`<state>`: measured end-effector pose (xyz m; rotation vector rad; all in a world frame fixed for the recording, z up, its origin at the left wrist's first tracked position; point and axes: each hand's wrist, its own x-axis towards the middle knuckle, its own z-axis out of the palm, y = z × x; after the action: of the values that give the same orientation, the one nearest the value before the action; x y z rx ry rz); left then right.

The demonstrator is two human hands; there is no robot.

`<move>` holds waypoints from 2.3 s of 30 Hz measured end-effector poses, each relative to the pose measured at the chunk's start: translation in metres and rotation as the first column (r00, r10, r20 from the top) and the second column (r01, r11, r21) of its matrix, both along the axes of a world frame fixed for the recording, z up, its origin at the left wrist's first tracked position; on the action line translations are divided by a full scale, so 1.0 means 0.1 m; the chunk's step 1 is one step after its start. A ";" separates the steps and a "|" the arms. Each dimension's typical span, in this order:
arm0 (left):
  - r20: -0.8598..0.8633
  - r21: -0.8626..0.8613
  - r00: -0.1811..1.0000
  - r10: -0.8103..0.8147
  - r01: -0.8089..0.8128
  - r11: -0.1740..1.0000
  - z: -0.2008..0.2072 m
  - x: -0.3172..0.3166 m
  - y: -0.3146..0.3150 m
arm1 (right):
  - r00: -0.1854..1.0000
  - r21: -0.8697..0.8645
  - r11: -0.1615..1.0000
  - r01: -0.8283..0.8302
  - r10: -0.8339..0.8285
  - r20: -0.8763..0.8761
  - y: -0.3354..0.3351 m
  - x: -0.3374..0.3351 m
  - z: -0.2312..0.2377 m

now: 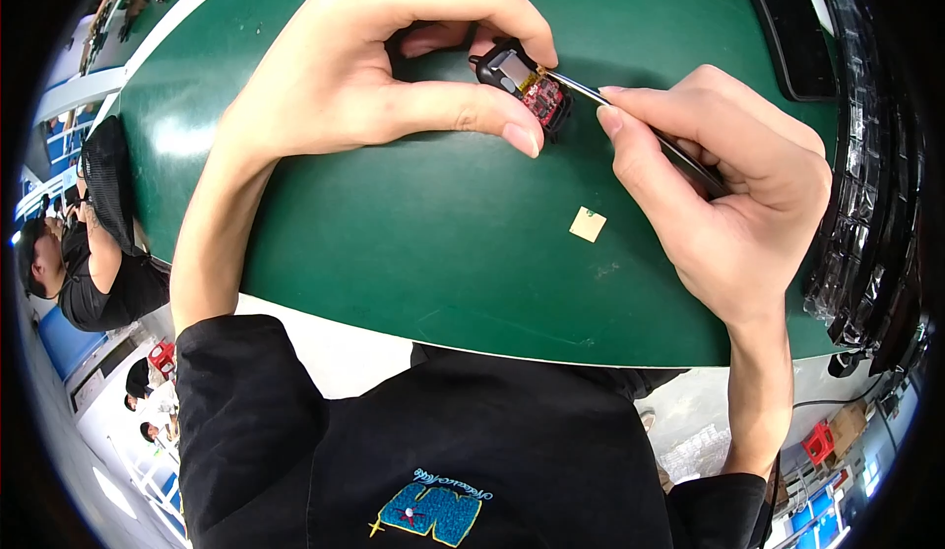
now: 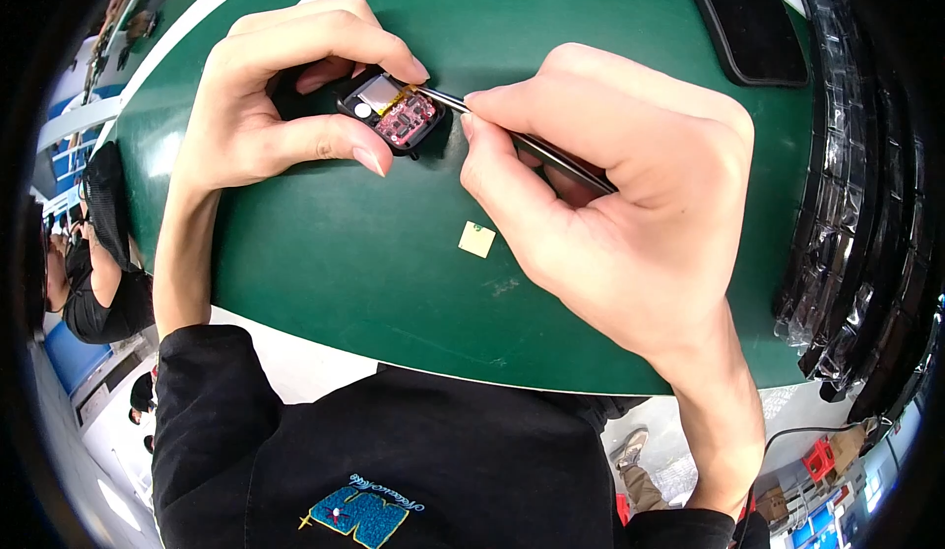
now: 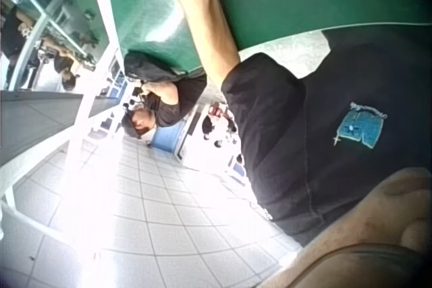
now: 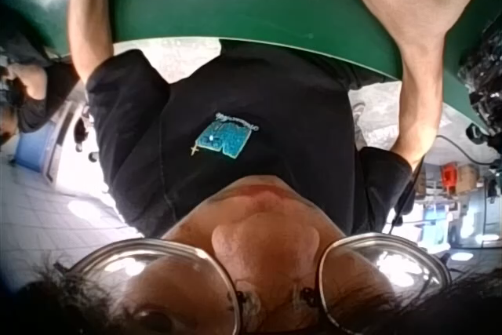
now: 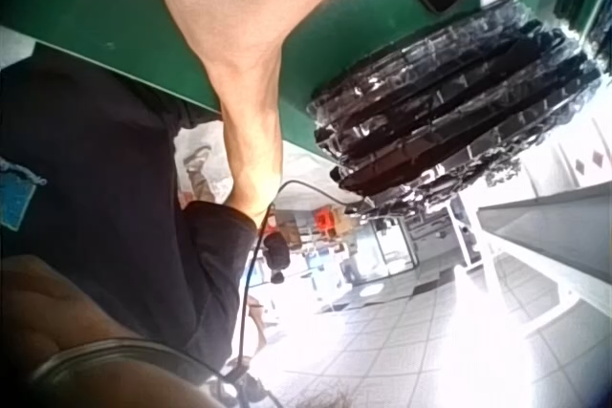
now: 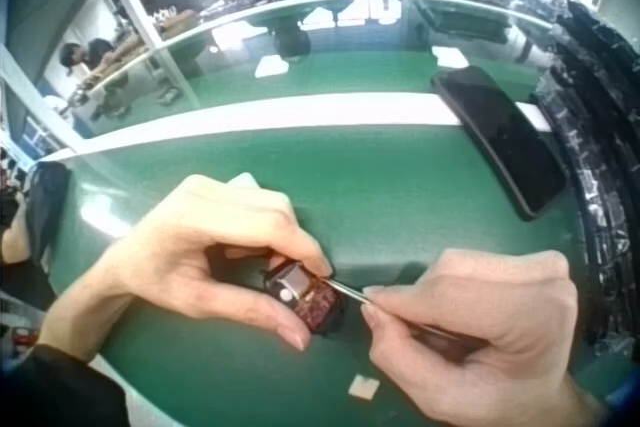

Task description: Inspecting and organizing internal components of smartwatches using tweezers in a factory setting.

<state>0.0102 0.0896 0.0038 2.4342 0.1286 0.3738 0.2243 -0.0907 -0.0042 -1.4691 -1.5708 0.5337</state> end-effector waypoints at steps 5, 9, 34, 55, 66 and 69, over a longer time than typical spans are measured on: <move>-0.057 -0.049 0.997 0.049 -0.052 0.997 0.02 0.00 -0.04 | 1.000 0.001 1.000 0.014 -0.014 -0.007 0.00 0.01 0.00; -0.045 -0.028 0.999 0.021 -0.022 0.999 0.02 0.02 -0.01 | 1.000 0.040 0.999 -0.008 0.007 0.008 0.00 0.02 -0.04; 0.201 0.107 0.952 0.233 -0.258 0.960 0.08 0.01 -0.10 | 0.956 0.210 0.969 0.129 -0.065 -0.288 0.03 0.12 -0.12; 0.094 0.221 0.873 -0.479 0.451 0.865 1.37 3.13 -0.53 | 0.945 0.152 0.981 0.118 -0.064 -0.320 -0.02 0.18 -0.10; 0.360 0.169 0.920 -0.154 0.098 0.981 1.05 2.22 -0.09 | 0.952 0.180 0.972 0.154 -0.097 -0.292 -0.06 0.19 -0.06; 0.185 0.214 0.971 0.154 -0.193 0.958 0.68 1.61 0.50 | 0.958 0.135 0.980 0.144 -0.103 -0.269 -0.09 0.18 0.02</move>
<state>0.1714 0.1400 0.0722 2.6145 0.2391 0.7052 0.2428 -0.0998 -0.0025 -1.3124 -1.2759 0.4990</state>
